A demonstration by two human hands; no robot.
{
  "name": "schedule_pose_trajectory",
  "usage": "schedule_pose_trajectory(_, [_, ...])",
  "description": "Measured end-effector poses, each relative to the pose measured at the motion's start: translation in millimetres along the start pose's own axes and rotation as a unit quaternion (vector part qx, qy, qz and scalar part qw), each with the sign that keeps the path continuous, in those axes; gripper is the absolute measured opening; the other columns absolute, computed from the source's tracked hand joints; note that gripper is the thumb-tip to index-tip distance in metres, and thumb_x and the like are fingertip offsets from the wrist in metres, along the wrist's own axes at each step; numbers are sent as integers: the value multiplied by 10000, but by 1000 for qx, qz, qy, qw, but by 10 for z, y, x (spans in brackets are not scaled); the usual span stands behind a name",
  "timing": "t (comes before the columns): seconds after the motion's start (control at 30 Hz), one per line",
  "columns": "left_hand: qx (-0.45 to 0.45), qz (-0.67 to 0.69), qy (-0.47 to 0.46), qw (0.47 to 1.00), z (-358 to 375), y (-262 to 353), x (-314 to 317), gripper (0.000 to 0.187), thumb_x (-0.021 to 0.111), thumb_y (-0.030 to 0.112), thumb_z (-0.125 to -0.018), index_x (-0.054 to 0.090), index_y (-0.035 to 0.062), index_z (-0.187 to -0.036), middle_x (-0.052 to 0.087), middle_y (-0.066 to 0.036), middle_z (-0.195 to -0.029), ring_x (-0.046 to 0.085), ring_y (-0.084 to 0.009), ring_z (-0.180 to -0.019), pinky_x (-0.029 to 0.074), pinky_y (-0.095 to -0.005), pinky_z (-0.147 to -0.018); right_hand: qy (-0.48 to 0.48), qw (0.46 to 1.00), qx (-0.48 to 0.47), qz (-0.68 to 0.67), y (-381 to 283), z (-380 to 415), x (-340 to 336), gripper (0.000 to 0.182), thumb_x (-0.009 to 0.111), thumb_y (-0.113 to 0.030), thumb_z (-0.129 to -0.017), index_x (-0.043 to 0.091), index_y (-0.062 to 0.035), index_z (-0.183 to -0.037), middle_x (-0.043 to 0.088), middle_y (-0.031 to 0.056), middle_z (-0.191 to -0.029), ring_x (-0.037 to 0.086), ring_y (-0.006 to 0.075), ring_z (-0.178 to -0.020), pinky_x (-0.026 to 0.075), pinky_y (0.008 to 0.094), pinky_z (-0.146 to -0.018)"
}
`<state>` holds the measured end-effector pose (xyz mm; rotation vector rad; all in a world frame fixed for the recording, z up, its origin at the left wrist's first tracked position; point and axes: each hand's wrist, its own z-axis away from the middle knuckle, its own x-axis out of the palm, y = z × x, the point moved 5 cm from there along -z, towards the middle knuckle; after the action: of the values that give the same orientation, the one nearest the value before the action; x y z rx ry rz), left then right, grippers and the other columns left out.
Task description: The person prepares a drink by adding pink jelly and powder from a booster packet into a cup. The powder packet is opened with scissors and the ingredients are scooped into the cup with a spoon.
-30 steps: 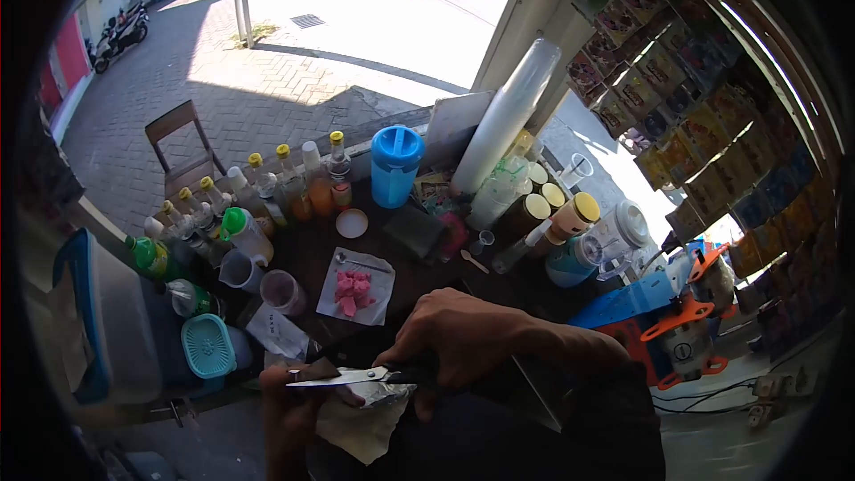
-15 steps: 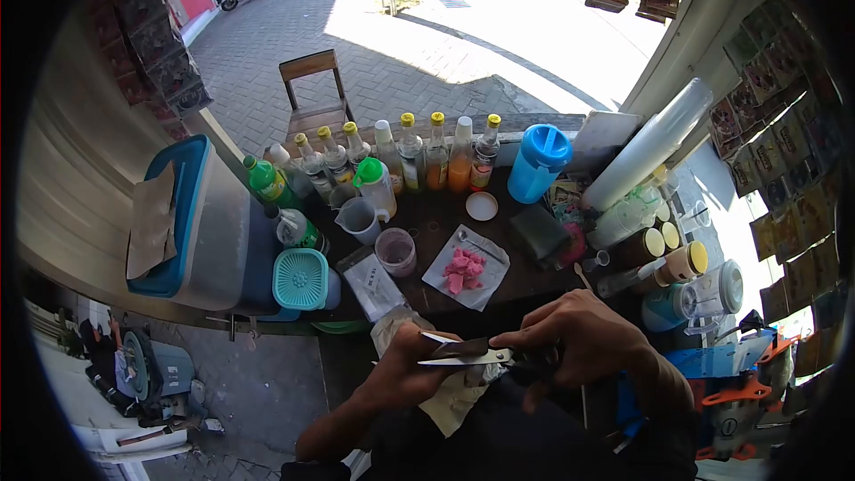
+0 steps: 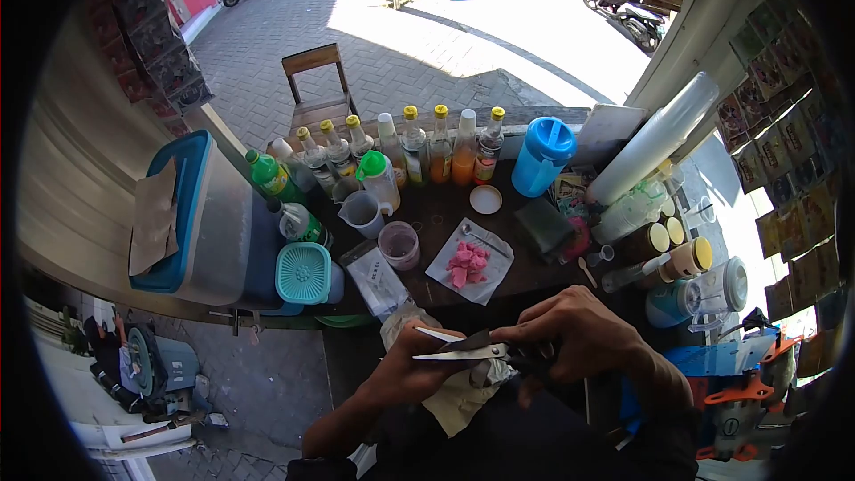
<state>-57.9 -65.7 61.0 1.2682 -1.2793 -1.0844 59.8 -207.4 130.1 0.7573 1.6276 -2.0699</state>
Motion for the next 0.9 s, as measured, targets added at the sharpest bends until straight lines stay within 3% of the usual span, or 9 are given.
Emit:
schedule_pose_trajectory(0.13, [-20, -43, 32, 998, 75, -165, -64, 247, 740, 60, -810, 673, -43, -1025, 711, -101, -894, 672, -127, -815, 513, -250, -706, -8, 1000, -4, -10, 79, 6, 80, 667, 851, -455, -580, 673, -222, -1180, 654, 3, -776, 654, 177, -704, 463, 307, -598])
schedule_pose_trajectory(0.2, [-32, -15, -43, 998, -11, 29, 12, 270, 717, 24, -815, 666, -33, -1074, 711, -111, -945, 670, -127, -842, 514, -255, -728, 48, 997, -58, -20, 16, -10, 50, 676, 900, -329, -543, 678, -204, -1169, 662, 12, -796, 646, 148, -628, 500, 269, -563])
schedule_pose_trajectory(0.37, [-55, -2, -44, 998, 1, 35, 0, 275, 660, -33, -824, 661, -35, -1099, 718, -95, -905, 658, -101, -866, 509, -248, -758, 45, 997, -57, -36, -19, -58, 55, 649, 892, -291, -552, 683, -197, -1159, 672, 21, -802, 652, 152, -636, 505, 264, -567])
schedule_pose_trajectory(0.47, [-33, 14, -42, 999, -2, 50, 30, 226, 686, -5, -823, 680, -27, -1048, 711, -76, -838, 653, -93, -804, 503, -244, -704, 39, 997, -58, -46, 44, -53, 107, 572, 875, -235, -575, 703, -163, -1115, 678, 34, -759, 657, 152, -635, 507, 263, -568])
schedule_pose_trajectory(0.6, [-15, 36, 21, 999, 7, 28, 0, 112, 725, 44, -816, 706, -8, -913, 664, -35, -722, 571, -77, -637, 417, -258, -550, 65, 991, -52, -101, 136, -57, 195, 464, 853, -134, -584, 729, -89, -1029, 673, 62, -685, 661, 147, -626, 505, 257, -565])
schedule_pose_trajectory(0.7, [-15, 62, 42, 997, -18, 54, -20, 107, 718, 38, -821, 709, -6, -917, 668, -36, -729, 576, -75, -642, 426, -259, -558, 94, 977, -63, -183, 245, -63, 279, 479, 875, -149, -568, 726, -57, -1014, 673, 67, -701, 658, 141, -631, 495, 261, -561])
schedule_pose_trajectory(0.8, [-8, -8, -2, 1000, -23, 35, 16, 111, 711, 41, -827, 709, -3, -929, 682, -46, -743, 604, -86, -656, 448, -263, -570, 72, 983, -47, -161, 247, -26, 323, 534, 909, -218, -535, 723, -38, -1002, 666, 70, -720, 647, 136, -649, 488, 274, -571])
schedule_pose_trajectory(0.87, [-68, 23, -48, 996, -38, -62, 93, 135, 705, 38, -824, 707, 1, -954, 689, -80, -746, 626, -111, -644, 456, -268, -562, 77, 979, -46, -186, 214, 48, 305, 583, 912, -243, -535, 709, -34, -1040, 664, 81, -766, 648, 156, -688, 490, 277, -602])
schedule_pose_trajectory(0.9, [4, -52, -90, 995, -66, -42, 123, 160, 690, 19, -817, 701, 0, -975, 684, -113, -737, 635, -144, -620, 462, -285, -552, 82, 973, -52, -207, 218, 39, 271, 633, 915, -268, -535, 695, -30, -1078, 661, 91, -812, 650, 175, -728, 491, 280, -633])
